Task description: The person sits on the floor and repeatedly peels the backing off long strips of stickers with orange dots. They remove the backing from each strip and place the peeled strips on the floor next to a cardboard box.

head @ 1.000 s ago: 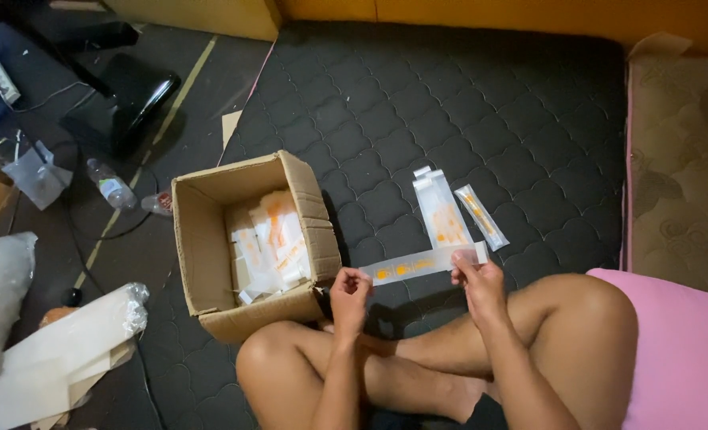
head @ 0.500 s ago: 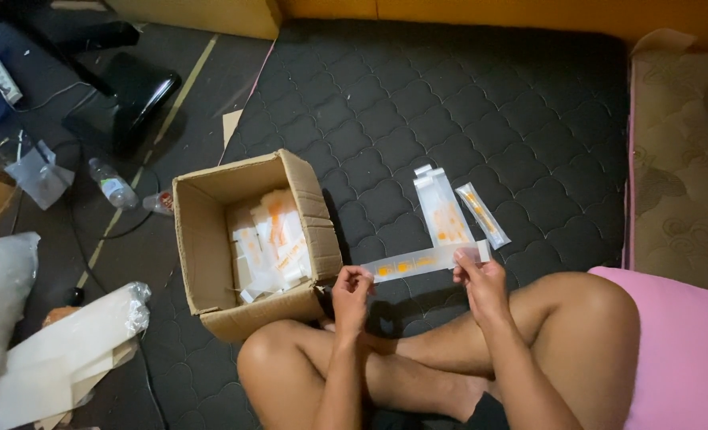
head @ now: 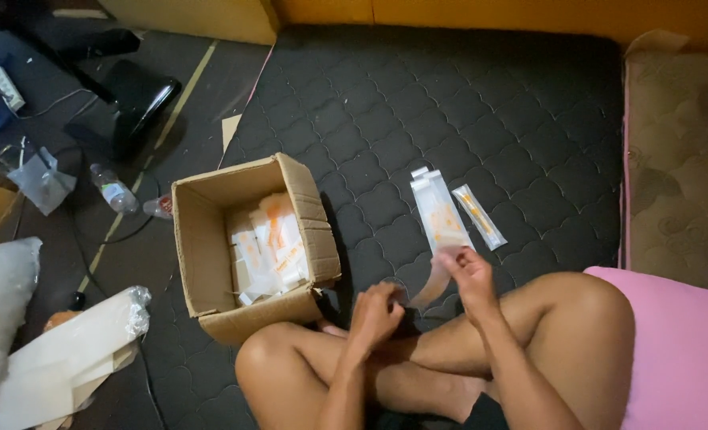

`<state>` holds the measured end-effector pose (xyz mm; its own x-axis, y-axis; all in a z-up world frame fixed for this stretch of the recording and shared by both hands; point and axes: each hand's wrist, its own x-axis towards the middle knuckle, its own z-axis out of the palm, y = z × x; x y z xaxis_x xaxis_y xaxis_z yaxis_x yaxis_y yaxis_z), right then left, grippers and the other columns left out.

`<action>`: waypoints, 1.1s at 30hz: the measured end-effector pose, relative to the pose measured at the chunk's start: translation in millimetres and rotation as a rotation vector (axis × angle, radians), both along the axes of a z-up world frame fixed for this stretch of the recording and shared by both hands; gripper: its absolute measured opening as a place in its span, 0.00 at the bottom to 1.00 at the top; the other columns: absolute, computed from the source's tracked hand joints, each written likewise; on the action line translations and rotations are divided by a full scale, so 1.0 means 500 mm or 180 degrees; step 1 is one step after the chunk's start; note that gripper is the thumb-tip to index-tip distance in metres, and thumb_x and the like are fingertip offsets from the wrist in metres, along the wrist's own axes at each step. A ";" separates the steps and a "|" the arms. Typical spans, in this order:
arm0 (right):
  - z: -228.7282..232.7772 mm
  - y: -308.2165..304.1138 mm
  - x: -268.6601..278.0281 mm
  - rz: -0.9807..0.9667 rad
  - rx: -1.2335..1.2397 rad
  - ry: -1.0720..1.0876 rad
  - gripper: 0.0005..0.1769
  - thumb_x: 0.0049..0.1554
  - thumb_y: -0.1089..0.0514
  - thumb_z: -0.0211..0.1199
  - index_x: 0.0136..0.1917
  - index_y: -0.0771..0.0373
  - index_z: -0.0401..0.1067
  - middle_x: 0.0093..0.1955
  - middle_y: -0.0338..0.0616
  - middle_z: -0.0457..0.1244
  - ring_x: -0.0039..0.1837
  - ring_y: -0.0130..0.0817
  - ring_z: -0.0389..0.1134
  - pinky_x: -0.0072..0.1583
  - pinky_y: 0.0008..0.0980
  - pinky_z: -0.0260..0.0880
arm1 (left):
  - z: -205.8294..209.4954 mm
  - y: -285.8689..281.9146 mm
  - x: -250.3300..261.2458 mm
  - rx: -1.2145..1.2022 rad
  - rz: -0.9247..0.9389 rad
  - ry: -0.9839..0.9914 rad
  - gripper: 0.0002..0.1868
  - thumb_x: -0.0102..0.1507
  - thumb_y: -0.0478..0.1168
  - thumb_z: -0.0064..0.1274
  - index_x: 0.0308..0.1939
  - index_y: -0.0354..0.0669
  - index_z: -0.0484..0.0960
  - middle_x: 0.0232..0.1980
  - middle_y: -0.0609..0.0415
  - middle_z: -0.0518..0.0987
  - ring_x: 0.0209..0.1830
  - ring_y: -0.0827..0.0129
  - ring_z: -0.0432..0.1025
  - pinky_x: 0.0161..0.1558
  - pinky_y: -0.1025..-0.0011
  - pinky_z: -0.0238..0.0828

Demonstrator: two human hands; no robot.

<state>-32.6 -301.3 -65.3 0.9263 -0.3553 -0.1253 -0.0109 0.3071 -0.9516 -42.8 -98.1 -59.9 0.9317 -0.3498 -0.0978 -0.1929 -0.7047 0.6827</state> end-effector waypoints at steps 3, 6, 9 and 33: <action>-0.002 0.007 0.003 0.0556 -0.0675 0.0140 0.09 0.52 0.61 0.76 0.45 0.60 0.78 0.36 0.43 0.72 0.39 0.25 0.72 0.45 0.27 0.74 | 0.044 -0.016 0.033 -0.1589 0.0683 0.0188 0.10 0.64 0.35 0.56 0.49 0.44 0.88 0.44 0.43 0.86 0.46 0.52 0.80 0.48 0.59 0.76; 0.037 0.039 -0.001 0.0862 -0.0785 0.0137 0.16 0.50 0.63 0.77 0.51 0.58 0.76 0.35 0.36 0.70 0.38 0.18 0.64 0.45 0.22 0.72 | 0.050 -0.026 0.057 -0.1955 0.0962 0.0438 0.09 0.63 0.44 0.63 0.46 0.51 0.90 0.38 0.55 0.85 0.37 0.75 0.75 0.43 0.71 0.75; -0.101 0.047 0.016 0.1127 -0.0833 0.0177 0.20 0.50 0.61 0.77 0.55 0.56 0.75 0.36 0.35 0.70 0.37 0.18 0.62 0.45 0.22 0.74 | -0.018 -0.015 0.086 -0.2030 0.0931 0.0444 0.04 0.62 0.42 0.66 0.36 0.49 0.90 0.31 0.57 0.82 0.32 0.77 0.72 0.37 0.74 0.71; 0.028 0.051 -0.104 0.1382 -0.0351 0.1480 0.13 0.55 0.62 0.68 0.54 0.68 0.77 0.52 0.54 0.76 0.48 0.33 0.74 0.46 0.28 0.74 | 0.017 0.007 0.216 -0.2420 0.1608 0.0367 0.05 0.64 0.41 0.59 0.37 0.45 0.86 0.32 0.60 0.81 0.33 0.75 0.71 0.38 0.74 0.69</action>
